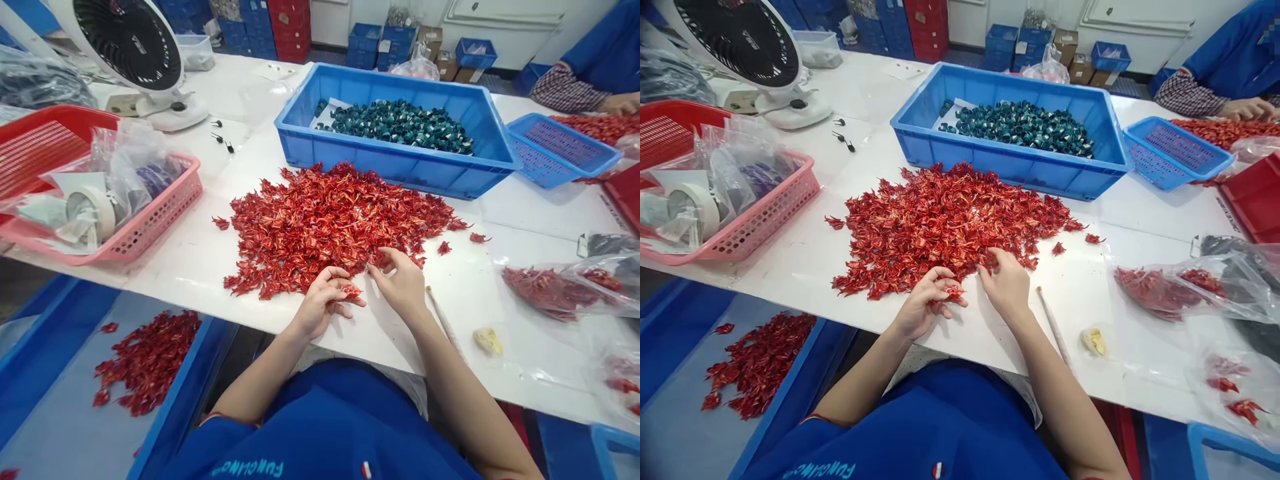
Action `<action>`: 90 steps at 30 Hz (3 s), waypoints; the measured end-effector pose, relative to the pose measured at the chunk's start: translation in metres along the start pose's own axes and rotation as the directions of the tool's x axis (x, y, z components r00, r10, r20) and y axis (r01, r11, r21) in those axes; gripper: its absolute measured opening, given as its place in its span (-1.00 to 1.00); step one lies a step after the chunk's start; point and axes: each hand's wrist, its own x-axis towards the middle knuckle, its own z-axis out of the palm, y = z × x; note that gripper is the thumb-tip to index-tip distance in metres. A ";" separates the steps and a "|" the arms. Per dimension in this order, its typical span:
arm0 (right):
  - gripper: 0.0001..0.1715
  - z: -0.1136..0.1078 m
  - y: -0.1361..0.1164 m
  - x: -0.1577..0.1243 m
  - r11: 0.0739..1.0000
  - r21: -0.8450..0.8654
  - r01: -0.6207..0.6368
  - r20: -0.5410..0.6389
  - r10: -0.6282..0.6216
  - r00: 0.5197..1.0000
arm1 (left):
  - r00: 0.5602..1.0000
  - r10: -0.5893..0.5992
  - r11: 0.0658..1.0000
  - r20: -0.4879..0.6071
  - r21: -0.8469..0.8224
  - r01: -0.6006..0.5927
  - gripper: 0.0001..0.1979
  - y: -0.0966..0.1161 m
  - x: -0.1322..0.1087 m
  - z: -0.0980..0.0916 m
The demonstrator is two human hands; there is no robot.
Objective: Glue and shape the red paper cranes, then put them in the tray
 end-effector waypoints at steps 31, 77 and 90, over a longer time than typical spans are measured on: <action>-0.56 -0.027 -0.017 -0.047 0.360 0.767 -0.531 0.424 0.337 0.841 | 0.999 -0.050 0.978 -0.020 0.201 0.053 -0.53 -0.016 0.007 0.013; -0.61 -0.048 -0.006 -0.079 0.815 0.562 -0.142 0.025 0.155 0.988 | 0.618 0.662 0.211 0.425 0.684 -0.698 -0.95 -0.037 -0.005 0.024; -0.72 -0.082 0.029 -0.079 0.894 -0.448 -0.031 0.139 0.103 0.985 | 0.975 0.206 0.840 -0.084 0.527 -0.132 -0.68 -0.036 -0.009 0.027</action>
